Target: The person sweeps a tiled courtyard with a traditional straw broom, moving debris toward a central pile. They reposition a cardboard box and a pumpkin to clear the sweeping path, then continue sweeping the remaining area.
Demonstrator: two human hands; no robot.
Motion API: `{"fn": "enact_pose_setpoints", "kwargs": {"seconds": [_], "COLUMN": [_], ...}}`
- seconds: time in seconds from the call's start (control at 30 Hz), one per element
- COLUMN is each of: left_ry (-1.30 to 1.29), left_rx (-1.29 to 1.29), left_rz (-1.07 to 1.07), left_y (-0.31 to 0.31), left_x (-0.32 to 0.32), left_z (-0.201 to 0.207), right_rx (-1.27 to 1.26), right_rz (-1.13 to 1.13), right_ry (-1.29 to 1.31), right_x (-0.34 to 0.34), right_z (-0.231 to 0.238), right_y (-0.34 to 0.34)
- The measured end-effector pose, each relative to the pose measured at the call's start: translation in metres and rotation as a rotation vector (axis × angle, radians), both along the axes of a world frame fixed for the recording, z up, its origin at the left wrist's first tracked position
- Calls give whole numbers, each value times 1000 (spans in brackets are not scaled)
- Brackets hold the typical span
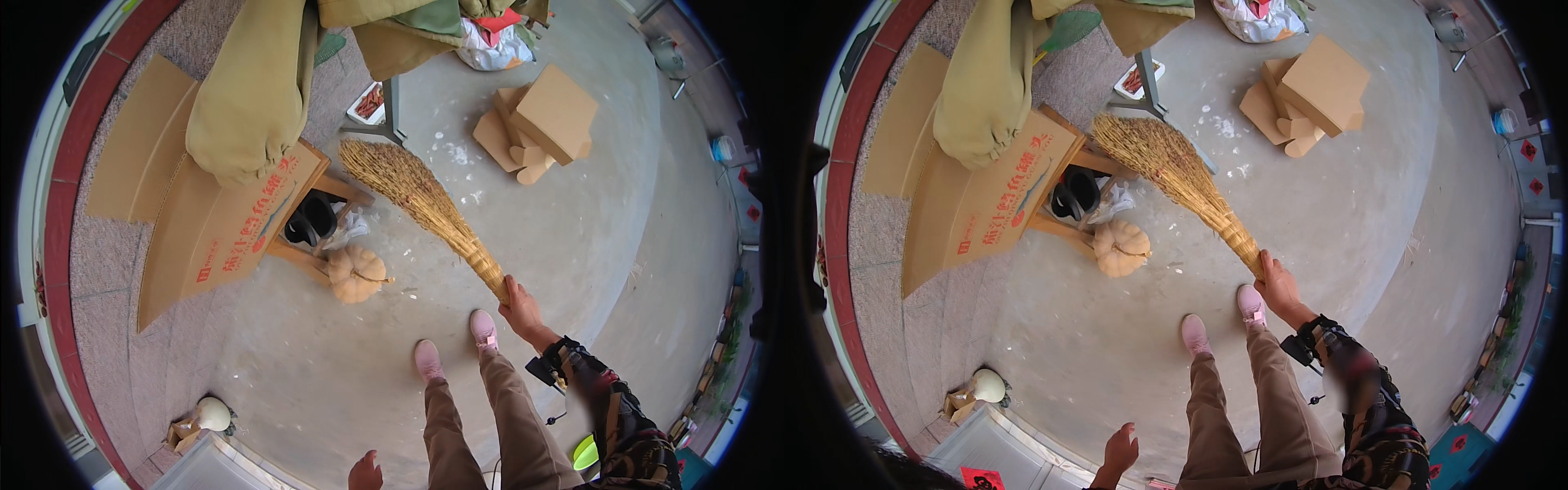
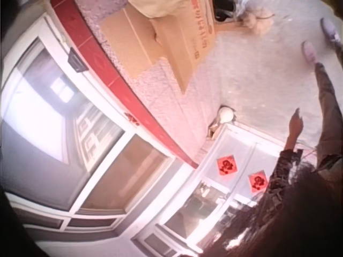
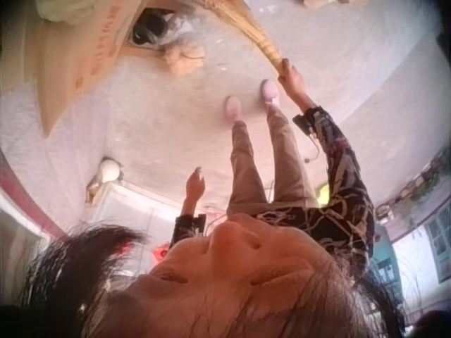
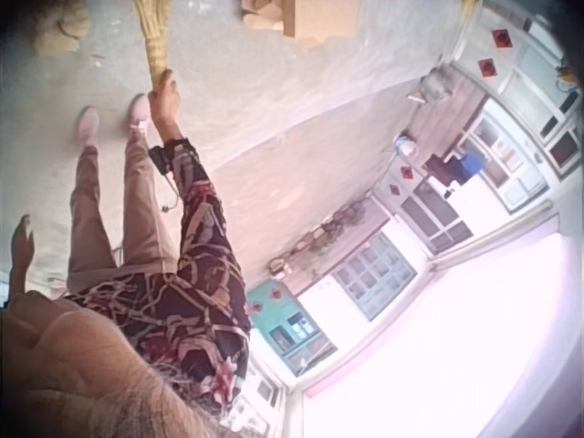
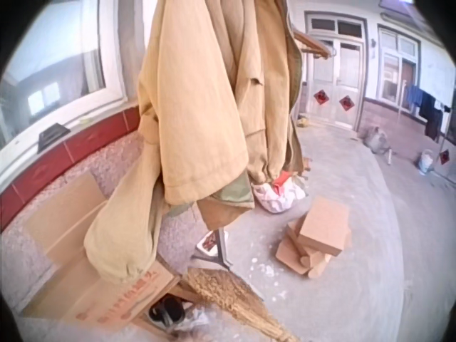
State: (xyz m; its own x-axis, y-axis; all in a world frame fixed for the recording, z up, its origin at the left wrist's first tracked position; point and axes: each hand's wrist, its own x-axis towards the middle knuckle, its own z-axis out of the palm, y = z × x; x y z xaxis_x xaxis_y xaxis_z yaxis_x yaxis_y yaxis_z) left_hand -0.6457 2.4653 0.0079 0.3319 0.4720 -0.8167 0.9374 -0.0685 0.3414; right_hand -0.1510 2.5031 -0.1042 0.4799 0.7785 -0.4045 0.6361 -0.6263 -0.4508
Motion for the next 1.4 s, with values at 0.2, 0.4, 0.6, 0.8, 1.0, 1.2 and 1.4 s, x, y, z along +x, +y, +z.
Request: {"fn": "enact_pose_setpoints", "kwargs": {"seconds": [0.2, 0.4, 0.6, 0.8, 1.0, 1.2, 1.4], "left_ry": [-46, -67, -53, -79, -90, -144, -79], "left_rx": [20, 3, 25, 40, 36, 41, 60], "left_rz": [-50, -85, -118, -156, -206, -236, -258], "left_y": [8, 19, 28, 38, 43, 52, 63], "left_x": [-11, -3, 0, -10, -10, -5, -1], "left_z": [-4, -6, -1, 2, -5, -6, 0], "right_rx": [-258, -176, -95, -377, -397, -183, -9], "right_rz": [-82, -79, -32, -146, -126, -114, -74], "right_ry": [142, 176, 79, 71, 82, 149, 134], "right_x": [-22, -39, -30, -28, -48, -61, -48], "right_z": [37, 51, -16, -36, 30, 62, 7], "right_y": [-86, -96, -21, -89, -170, -146, -37]}}
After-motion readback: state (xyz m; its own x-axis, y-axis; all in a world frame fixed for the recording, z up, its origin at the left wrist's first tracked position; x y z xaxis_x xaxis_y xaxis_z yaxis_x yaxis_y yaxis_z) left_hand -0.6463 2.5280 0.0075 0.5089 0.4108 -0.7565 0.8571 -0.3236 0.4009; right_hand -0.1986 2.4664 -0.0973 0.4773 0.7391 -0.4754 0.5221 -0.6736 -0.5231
